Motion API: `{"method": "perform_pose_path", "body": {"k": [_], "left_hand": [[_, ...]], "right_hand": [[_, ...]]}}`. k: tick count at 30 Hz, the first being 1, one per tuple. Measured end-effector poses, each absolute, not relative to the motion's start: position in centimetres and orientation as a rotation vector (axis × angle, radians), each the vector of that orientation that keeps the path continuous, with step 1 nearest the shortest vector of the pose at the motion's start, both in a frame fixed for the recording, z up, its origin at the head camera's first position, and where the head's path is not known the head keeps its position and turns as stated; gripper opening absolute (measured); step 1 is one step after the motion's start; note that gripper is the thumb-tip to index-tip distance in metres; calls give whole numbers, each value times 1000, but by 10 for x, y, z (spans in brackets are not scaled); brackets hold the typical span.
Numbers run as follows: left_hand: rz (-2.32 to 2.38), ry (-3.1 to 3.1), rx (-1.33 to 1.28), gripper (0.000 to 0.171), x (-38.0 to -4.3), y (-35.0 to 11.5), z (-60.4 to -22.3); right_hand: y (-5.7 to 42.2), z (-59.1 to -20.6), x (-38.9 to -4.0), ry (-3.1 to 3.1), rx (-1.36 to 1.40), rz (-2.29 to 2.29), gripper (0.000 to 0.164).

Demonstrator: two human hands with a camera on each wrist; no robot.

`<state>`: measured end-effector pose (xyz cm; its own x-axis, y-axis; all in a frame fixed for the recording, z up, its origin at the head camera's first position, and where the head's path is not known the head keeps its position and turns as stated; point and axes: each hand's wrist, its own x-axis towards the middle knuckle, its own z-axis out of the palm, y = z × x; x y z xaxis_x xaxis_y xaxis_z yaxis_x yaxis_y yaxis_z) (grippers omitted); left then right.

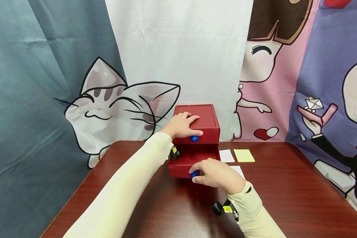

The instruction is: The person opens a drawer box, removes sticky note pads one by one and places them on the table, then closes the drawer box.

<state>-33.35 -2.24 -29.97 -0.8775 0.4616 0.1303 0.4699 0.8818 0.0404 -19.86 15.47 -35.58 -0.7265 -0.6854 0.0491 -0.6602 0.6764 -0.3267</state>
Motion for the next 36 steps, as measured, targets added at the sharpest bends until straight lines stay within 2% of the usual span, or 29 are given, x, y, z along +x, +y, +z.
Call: {"method": "perform_pose_path", "body": {"k": [36], "left_hand": [[-82,-2926,-711,85,-335,-22,-304]], "right_hand": [[156,-359,-196,2759,-1130,-591,27]]}}
